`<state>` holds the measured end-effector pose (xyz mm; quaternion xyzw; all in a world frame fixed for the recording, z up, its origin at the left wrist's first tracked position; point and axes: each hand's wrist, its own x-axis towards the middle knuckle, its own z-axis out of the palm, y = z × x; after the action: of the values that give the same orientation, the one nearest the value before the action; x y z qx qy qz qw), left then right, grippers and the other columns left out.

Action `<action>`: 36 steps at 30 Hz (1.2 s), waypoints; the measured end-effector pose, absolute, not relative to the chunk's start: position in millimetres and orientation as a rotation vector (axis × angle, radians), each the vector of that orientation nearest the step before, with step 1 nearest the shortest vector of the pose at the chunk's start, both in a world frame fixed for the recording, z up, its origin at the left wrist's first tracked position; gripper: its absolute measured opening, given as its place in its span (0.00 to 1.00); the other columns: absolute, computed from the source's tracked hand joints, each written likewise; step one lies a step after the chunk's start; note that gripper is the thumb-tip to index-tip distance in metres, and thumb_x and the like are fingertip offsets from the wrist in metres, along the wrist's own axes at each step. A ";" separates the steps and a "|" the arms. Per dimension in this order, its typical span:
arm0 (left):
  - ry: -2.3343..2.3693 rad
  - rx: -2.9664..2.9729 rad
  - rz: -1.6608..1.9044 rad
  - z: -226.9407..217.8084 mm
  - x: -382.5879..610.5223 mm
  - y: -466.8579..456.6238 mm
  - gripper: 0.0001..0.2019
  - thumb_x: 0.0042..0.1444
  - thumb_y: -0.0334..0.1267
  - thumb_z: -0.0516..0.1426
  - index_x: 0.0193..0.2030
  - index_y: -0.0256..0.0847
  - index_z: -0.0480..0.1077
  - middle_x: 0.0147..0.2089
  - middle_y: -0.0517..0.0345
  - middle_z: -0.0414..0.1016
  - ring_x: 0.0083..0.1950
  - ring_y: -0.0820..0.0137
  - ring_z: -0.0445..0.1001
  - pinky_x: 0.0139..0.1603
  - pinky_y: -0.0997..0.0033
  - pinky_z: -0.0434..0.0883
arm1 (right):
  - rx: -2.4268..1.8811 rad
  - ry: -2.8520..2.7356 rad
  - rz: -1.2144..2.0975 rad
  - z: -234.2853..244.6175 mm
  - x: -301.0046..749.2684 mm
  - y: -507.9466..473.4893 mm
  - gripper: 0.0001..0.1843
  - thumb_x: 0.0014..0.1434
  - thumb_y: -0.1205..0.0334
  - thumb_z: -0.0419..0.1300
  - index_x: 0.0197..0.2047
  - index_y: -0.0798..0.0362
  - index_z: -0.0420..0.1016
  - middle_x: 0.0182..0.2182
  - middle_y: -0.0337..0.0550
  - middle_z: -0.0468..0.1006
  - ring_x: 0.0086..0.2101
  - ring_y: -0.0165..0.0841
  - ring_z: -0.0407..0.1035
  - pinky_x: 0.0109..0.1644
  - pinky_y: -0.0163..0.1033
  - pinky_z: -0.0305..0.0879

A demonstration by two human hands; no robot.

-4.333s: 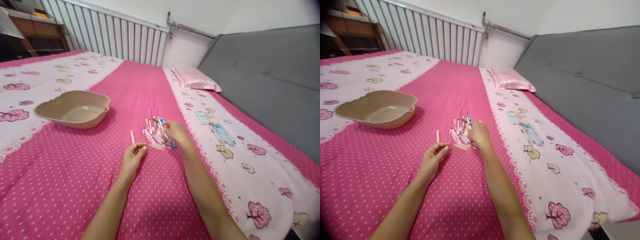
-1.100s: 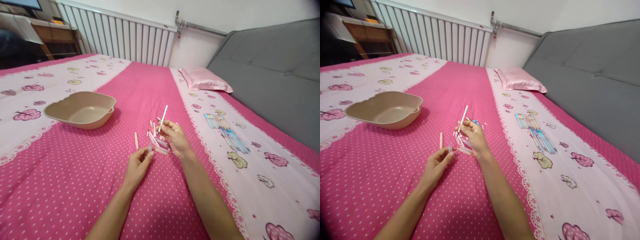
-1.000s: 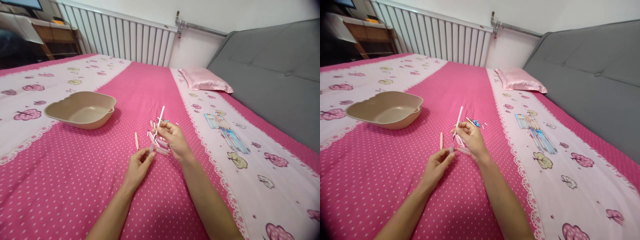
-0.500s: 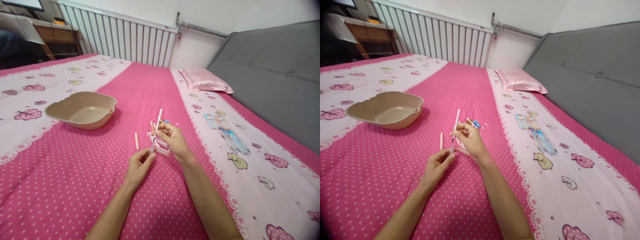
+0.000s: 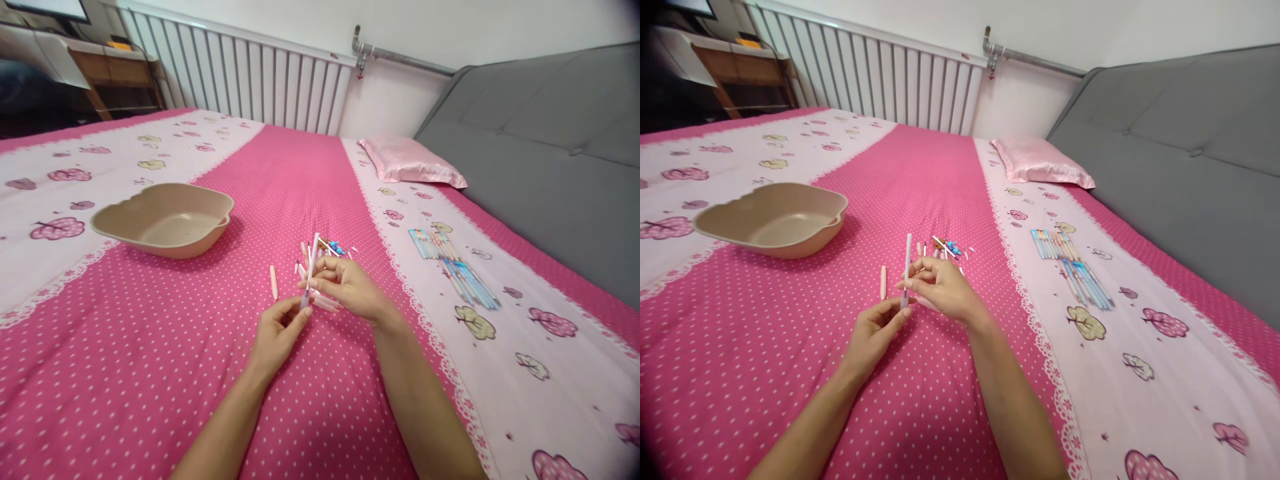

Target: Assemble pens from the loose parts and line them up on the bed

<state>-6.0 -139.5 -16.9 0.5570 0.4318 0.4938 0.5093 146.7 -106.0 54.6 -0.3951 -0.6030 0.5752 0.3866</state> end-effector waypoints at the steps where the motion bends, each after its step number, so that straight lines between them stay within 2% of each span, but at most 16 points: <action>1: 1.042 1.355 1.188 -17.2 -6.2 -139.5 0.14 0.53 0.44 0.60 0.42 0.37 0.78 0.36 0.52 0.80 0.36 0.66 0.74 0.38 0.71 0.68 | -1.000 -1.581 1.449 54.7 148.7 -106.0 0.11 0.53 0.55 0.64 0.33 0.53 0.69 0.29 0.40 0.77 0.32 0.31 0.74 0.37 0.37 0.68; 4: 1.045 1.385 1.196 -18.9 -6.9 -139.4 0.14 0.53 0.43 0.60 0.43 0.37 0.78 0.39 0.51 0.80 0.38 0.66 0.74 0.39 0.70 0.68 | -0.983 -1.748 1.335 57.9 156.3 -107.3 0.07 0.54 0.60 0.62 0.35 0.54 0.73 0.32 0.41 0.77 0.35 0.31 0.73 0.42 0.38 0.67; 7: 1.053 1.423 1.202 -20.9 -7.9 -138.9 0.13 0.54 0.44 0.60 0.42 0.39 0.78 0.39 0.51 0.80 0.38 0.66 0.74 0.40 0.70 0.68 | -1.007 -1.840 1.255 66.5 163.6 -111.3 0.06 0.55 0.63 0.62 0.37 0.54 0.75 0.35 0.42 0.78 0.38 0.32 0.73 0.46 0.39 0.67; 16: 1.116 1.502 1.206 -21.4 -7.7 -138.0 0.12 0.52 0.44 0.61 0.37 0.40 0.79 0.28 0.55 0.74 0.29 0.71 0.66 0.30 0.73 0.62 | -1.109 -1.823 1.087 82.9 165.9 -124.5 0.09 0.58 0.60 0.58 0.40 0.53 0.77 0.39 0.43 0.79 0.40 0.34 0.73 0.45 0.40 0.66; 24: 1.129 1.564 1.189 -22.6 -9.8 -138.6 0.13 0.52 0.45 0.61 0.39 0.41 0.80 0.29 0.55 0.76 0.29 0.70 0.65 0.31 0.72 0.62 | -1.105 -1.868 1.072 78.4 157.9 -123.9 0.11 0.60 0.59 0.57 0.41 0.53 0.79 0.39 0.44 0.80 0.39 0.34 0.74 0.43 0.40 0.67; 30: 1.103 1.490 1.196 -20.6 -9.1 -139.1 0.12 0.51 0.45 0.61 0.39 0.42 0.80 0.30 0.55 0.76 0.30 0.69 0.67 0.32 0.72 0.63 | -1.149 -1.680 1.069 76.8 163.0 -122.6 0.16 0.57 0.57 0.61 0.48 0.51 0.75 0.43 0.46 0.79 0.42 0.35 0.73 0.44 0.41 0.69; 33: 1.113 1.445 1.211 -22.4 -8.3 -138.4 0.12 0.50 0.45 0.62 0.38 0.42 0.80 0.29 0.56 0.76 0.29 0.71 0.66 0.29 0.74 0.62 | -1.257 -1.497 0.869 75.5 173.1 -118.2 0.13 0.57 0.58 0.60 0.45 0.51 0.76 0.40 0.45 0.79 0.40 0.36 0.73 0.45 0.44 0.69; 36: 1.113 1.446 1.221 -24.5 -7.8 -137.7 0.12 0.50 0.44 0.62 0.38 0.42 0.80 0.29 0.56 0.76 0.29 0.71 0.65 0.29 0.74 0.62 | -1.623 -1.523 0.454 71.6 184.0 -111.4 0.09 0.56 0.65 0.58 0.40 0.51 0.77 0.36 0.46 0.80 0.37 0.39 0.73 0.45 0.47 0.67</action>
<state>-7.8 -137.7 -24.5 0.5862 0.4514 0.4949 0.4557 184.0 -111.4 71.6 -0.6480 -0.6081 0.1812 0.4213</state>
